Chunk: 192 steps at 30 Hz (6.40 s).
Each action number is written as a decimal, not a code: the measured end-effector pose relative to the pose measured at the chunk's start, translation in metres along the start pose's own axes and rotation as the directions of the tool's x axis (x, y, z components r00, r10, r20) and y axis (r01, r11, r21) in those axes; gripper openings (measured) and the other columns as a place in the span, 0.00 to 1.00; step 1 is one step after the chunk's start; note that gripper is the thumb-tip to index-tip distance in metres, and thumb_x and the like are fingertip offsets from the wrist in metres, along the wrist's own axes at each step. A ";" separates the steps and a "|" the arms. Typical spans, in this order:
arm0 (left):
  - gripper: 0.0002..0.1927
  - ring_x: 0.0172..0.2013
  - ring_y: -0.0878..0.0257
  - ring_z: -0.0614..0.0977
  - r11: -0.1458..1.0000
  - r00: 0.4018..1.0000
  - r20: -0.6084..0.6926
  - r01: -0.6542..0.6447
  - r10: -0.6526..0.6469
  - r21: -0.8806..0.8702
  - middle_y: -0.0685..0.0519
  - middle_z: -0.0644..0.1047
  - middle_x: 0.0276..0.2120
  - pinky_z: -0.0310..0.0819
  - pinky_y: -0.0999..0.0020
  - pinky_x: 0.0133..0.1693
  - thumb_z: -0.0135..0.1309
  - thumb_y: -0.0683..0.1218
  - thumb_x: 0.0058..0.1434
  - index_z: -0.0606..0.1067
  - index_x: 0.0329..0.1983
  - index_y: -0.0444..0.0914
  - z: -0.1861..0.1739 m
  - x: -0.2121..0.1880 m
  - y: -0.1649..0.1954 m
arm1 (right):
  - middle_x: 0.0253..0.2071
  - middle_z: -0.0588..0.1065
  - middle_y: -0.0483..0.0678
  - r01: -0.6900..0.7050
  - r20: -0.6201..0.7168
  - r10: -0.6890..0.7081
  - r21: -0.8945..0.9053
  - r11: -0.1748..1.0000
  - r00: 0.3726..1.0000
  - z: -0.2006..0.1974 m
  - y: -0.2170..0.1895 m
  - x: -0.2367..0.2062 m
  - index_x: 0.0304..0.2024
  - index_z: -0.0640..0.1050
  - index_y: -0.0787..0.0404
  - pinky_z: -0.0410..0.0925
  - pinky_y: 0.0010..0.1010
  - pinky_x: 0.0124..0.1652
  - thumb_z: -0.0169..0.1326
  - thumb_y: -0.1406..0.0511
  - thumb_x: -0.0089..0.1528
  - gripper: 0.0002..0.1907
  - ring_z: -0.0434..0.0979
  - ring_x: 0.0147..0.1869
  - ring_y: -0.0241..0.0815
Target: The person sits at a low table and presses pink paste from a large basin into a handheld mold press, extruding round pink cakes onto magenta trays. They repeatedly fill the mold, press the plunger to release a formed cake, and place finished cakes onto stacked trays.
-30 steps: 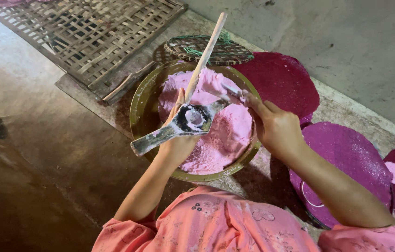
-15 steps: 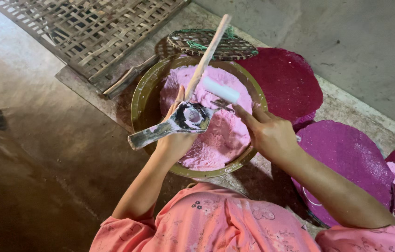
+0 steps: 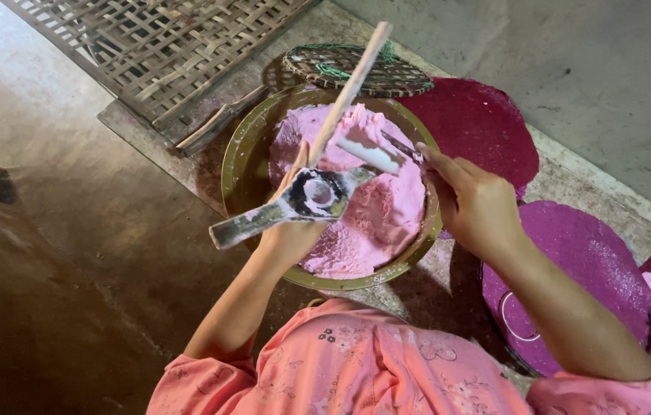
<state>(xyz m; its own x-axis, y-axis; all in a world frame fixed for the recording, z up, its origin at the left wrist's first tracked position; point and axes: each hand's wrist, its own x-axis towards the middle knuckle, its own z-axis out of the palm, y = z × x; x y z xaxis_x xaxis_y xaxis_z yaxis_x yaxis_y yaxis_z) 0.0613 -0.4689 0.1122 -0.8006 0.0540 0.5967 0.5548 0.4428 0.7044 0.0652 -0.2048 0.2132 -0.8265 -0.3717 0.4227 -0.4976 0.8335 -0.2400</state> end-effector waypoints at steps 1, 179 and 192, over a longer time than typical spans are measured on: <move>0.34 0.64 0.45 0.74 1.000 1.000 0.018 -0.017 0.017 0.018 0.33 0.60 0.72 0.71 0.58 0.62 0.68 0.41 0.54 0.68 0.63 0.31 0.001 0.000 -0.001 | 0.38 0.79 0.51 0.006 -0.009 -0.006 -0.028 1.000 1.000 0.001 0.001 -0.001 0.60 0.78 0.55 0.74 0.41 0.36 0.58 0.68 0.68 0.18 0.81 0.36 0.51; 0.19 0.46 0.60 0.81 0.957 0.902 -0.349 0.184 -0.255 -0.224 0.50 0.79 0.48 0.77 0.71 0.52 0.60 0.36 0.71 0.71 0.63 0.35 -0.032 -0.045 -0.080 | 0.36 0.83 0.49 -0.251 0.828 -0.223 0.394 0.884 0.514 0.094 0.007 0.013 0.57 0.78 0.55 0.75 0.34 0.36 0.54 0.68 0.61 0.21 0.80 0.33 0.38; 0.28 0.54 0.47 0.80 0.948 0.990 0.137 -0.010 -0.035 0.317 0.44 0.75 0.62 0.76 0.54 0.51 0.60 0.54 0.54 0.74 0.58 0.41 -0.014 -0.007 -0.020 | 0.27 0.79 0.47 0.215 0.529 -0.220 0.071 0.974 0.820 -0.018 0.015 0.066 0.44 0.82 0.54 0.67 0.34 0.25 0.58 0.59 0.60 0.12 0.78 0.25 0.43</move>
<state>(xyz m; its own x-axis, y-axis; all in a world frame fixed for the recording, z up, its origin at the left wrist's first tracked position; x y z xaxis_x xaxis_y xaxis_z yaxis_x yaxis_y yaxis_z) 0.0590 -0.4902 0.0994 -0.8433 0.1607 0.5129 0.4625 0.7030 0.5403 0.0081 -0.2091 0.2534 -0.7074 -0.7040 -0.0628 -0.6813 0.7028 -0.2045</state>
